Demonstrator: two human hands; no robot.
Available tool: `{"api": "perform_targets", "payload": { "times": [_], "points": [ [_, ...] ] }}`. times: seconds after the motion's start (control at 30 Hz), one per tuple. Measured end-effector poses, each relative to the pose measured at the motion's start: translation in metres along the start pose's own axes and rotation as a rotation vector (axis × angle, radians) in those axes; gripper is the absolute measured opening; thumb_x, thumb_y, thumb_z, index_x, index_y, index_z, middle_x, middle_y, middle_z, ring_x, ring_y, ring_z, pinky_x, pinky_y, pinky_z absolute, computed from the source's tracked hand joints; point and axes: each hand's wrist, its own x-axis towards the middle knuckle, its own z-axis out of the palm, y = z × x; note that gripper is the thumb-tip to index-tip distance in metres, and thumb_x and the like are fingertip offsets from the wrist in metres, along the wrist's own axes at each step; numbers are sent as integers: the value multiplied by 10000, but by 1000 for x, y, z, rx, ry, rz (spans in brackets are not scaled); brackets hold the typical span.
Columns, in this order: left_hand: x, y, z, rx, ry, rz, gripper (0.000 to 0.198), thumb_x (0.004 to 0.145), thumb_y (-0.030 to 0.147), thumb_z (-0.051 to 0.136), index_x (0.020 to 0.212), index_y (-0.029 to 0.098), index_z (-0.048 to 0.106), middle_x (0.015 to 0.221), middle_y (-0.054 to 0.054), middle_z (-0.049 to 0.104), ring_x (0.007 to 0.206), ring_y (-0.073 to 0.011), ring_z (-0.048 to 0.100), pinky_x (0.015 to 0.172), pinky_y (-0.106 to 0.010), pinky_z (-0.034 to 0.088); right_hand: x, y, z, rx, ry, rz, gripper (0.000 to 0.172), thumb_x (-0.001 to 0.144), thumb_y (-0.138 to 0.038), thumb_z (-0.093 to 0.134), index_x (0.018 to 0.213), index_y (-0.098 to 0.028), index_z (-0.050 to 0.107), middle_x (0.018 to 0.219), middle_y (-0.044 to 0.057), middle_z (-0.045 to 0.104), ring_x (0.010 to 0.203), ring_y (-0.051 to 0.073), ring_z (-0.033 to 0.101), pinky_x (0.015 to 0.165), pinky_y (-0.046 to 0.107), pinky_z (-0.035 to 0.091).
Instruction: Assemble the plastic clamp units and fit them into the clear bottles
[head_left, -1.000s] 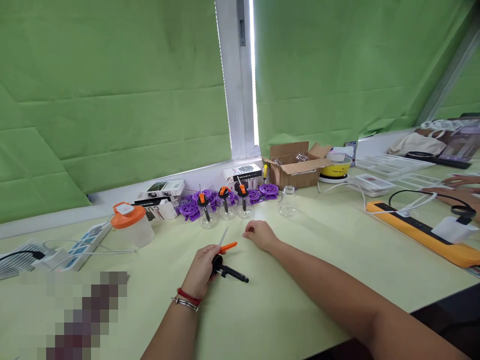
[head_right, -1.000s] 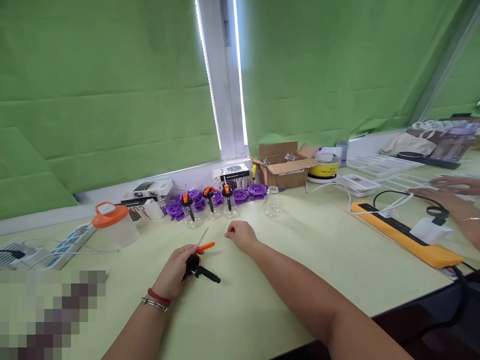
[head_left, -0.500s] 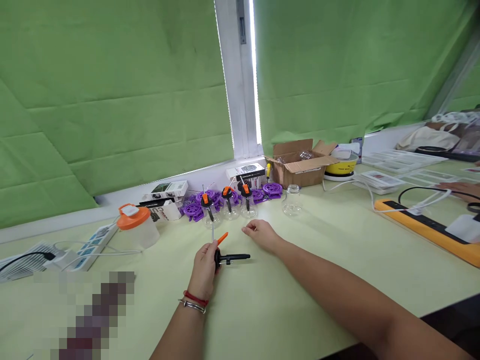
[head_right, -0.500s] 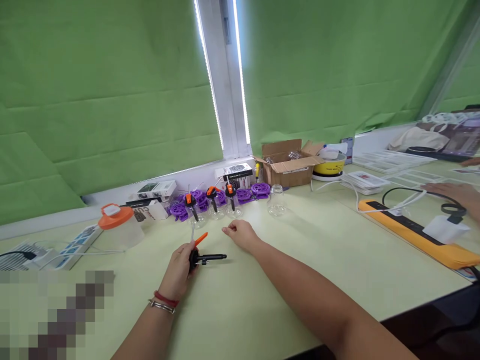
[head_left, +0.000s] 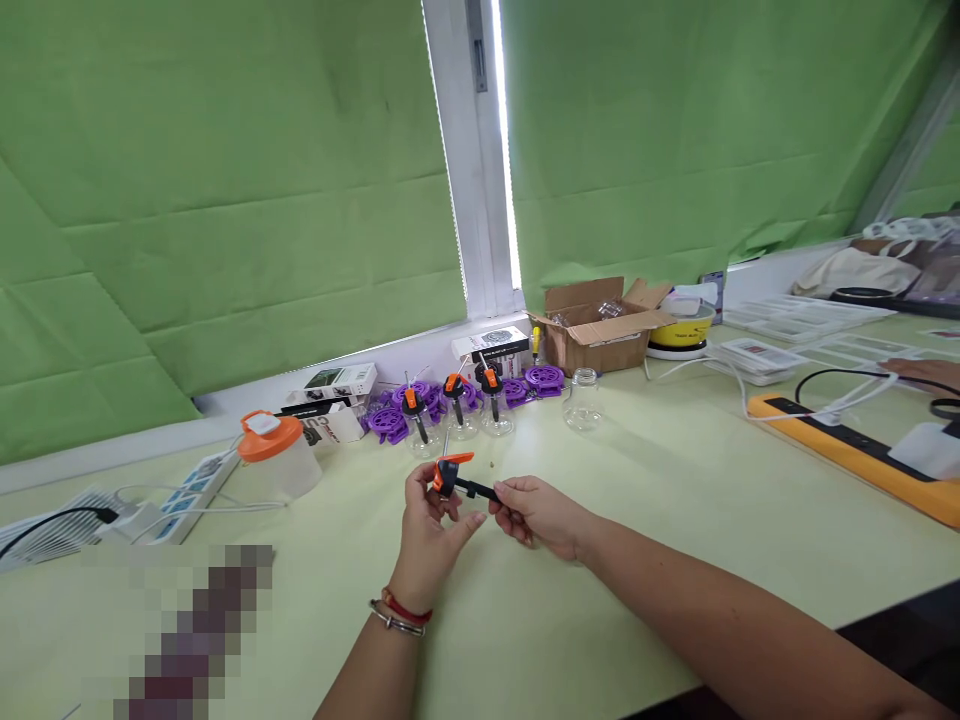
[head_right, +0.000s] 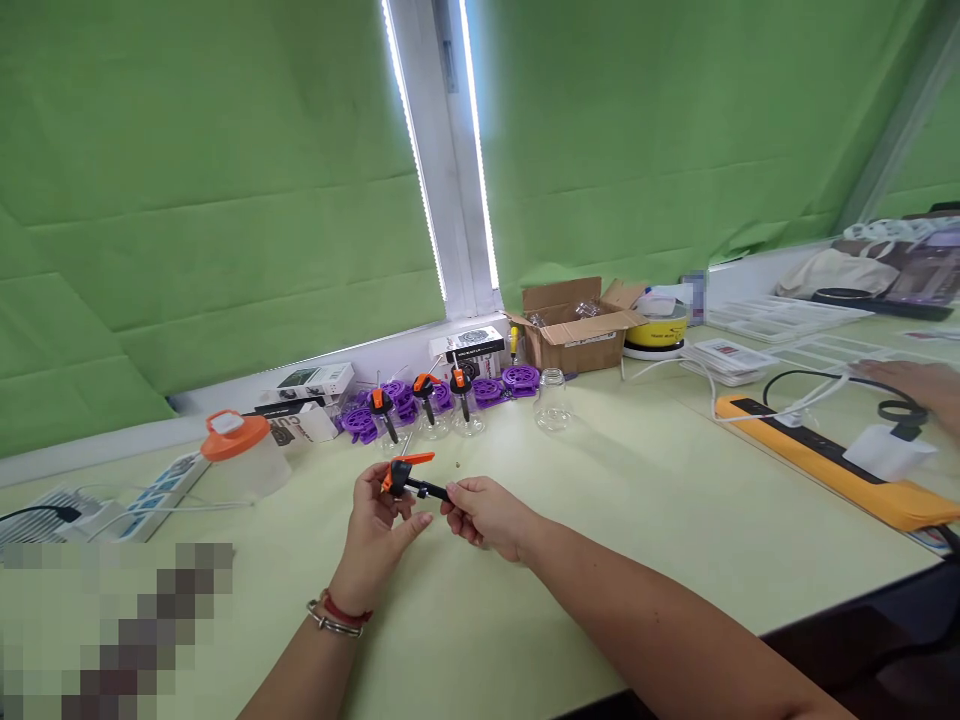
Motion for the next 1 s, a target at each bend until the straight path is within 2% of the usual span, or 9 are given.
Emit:
{"api": "perform_targets", "payload": {
  "times": [0.07, 0.17, 0.27, 0.37, 0.5, 0.63, 0.73, 0.83, 1.0],
  "points": [
    [-2, 4, 0, 204, 89, 183, 832, 614, 398, 784, 1272, 255, 294, 1336, -158, 379, 1130, -267, 495, 846, -405, 457, -3, 0, 5, 79, -63, -48, 416, 853, -547, 489, 719, -155, 526, 509, -34, 498, 401, 54, 358, 410, 200, 240],
    [-6, 12, -1, 429, 166, 381, 1005, 541, 425, 822, 1349, 254, 250, 1495, -179, 137, 1370, -366, 197, 1026, -530, 299, -8, 1, 13, 205, -214, -18, 458, 825, -606, 498, 698, -166, 490, 508, -47, 455, 416, 58, 341, 422, 205, 234],
    [-9, 17, -1, 499, 69, 394, 1248, 457, 450, 847, 1431, 239, 95, 1506, -192, 119, 1376, -395, 161, 1053, -580, 228, -10, 5, 15, 253, -317, 91, 439, 816, -602, 515, 714, -175, 494, 480, -60, 411, 414, 69, 331, 427, 206, 246],
    [-10, 17, 0, 617, 1, 315, 1344, 409, 469, 841, 1452, 205, 35, 1475, -202, 188, 1335, -416, 225, 1040, -596, 212, -8, 11, 14, 200, -293, 112, 435, 815, -595, 520, 713, -172, 511, 462, -69, 384, 399, 64, 307, 421, 202, 254],
    [-9, 12, 5, 750, -9, 280, 1202, 439, 407, 799, 1423, 180, 147, 1393, -189, 320, 1255, -398, 341, 1022, -558, 223, -4, 17, 15, 67, -177, 49, 471, 778, -622, 544, 666, -166, 510, 464, -61, 406, 387, 74, 371, 409, 220, 310],
    [-9, 7, 11, 806, 28, 253, 1107, 440, 384, 772, 1374, 165, 219, 1318, -170, 400, 1209, -377, 392, 1000, -523, 254, 0, 21, 12, -26, -142, 6, 463, 754, -607, 575, 654, -157, 526, 469, -46, 445, 398, 88, 416, 398, 233, 365],
    [-8, 3, 16, 804, 58, 224, 1076, 432, 456, 770, 1329, 160, 255, 1257, -160, 442, 1157, -365, 438, 971, -514, 293, 2, 21, 8, -65, -99, 5, 433, 794, -559, 549, 638, -156, 522, 442, -49, 427, 387, 78, 391, 369, 211, 331],
    [-7, 0, 18, 810, 15, 181, 1011, 425, 553, 762, 1248, 156, 330, 1192, -146, 473, 1106, -347, 477, 930, -491, 347, 3, 20, 4, -68, -83, 35, 410, 839, -504, 507, 610, -164, 499, 400, -57, 395, 357, 73, 361, 352, 206, 307],
    [-7, -1, 21, 826, 23, 135, 834, 456, 519, 763, 1130, 180, 409, 1074, -99, 512, 1002, -306, 523, 870, -454, 406, 5, 17, 1, -129, -74, 76, 372, 864, -455, 479, 629, -168, 507, 408, -51, 423, 342, 72, 371, 342, 196, 293]
  ]
}}
